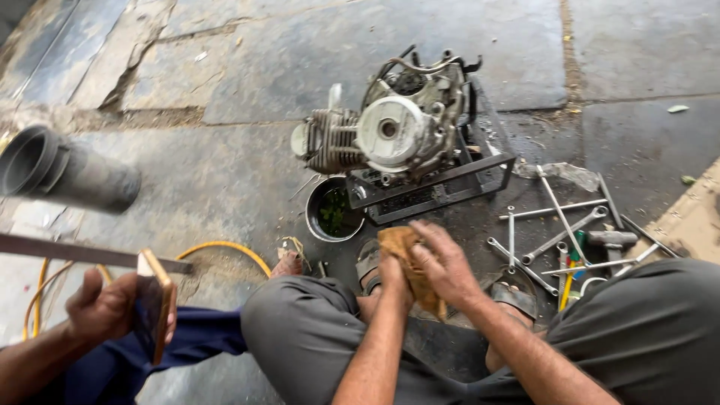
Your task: The person sits on the floor of a motorcycle repair workshop and repositions a small engine on a metal stand. They wipe the engine casing and cylinder fins with an orange cloth, then use a socket wrench on the engine, handle a metal rod, and wipe small parts with the cloth.
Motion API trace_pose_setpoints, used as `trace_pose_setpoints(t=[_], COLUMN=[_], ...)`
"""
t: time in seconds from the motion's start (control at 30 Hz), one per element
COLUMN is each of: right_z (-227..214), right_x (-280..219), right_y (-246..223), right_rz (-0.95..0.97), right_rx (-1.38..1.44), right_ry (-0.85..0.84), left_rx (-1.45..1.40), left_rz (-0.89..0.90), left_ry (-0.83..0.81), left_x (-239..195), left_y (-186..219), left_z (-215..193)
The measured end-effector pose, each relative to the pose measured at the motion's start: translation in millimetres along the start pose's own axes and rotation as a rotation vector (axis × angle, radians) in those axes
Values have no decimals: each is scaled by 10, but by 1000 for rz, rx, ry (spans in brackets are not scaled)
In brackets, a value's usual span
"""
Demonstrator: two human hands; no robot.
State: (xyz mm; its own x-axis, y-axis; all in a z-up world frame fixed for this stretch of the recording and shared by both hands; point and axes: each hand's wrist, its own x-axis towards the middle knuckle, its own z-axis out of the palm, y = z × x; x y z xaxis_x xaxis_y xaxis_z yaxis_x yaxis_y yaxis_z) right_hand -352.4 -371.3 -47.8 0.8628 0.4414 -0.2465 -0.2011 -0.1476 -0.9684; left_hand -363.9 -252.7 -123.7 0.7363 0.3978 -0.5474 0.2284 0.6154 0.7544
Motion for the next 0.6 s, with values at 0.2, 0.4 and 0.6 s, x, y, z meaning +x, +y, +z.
trace_pose_setpoints(t=[0.2, 0.4, 0.6], right_z=[-338, -629, -116], right_x=[414, 553, 292], right_y=[558, 440, 197], right_rz=[163, 251, 226], right_rx=[31, 265, 85], right_ry=[259, 529, 208], left_rx=[180, 553, 328], left_rz=[-315, -158, -89], left_ry=[-103, -135, 20], left_x=[-766, -952, -446], left_y=[141, 139, 38], left_z=[596, 742, 496])
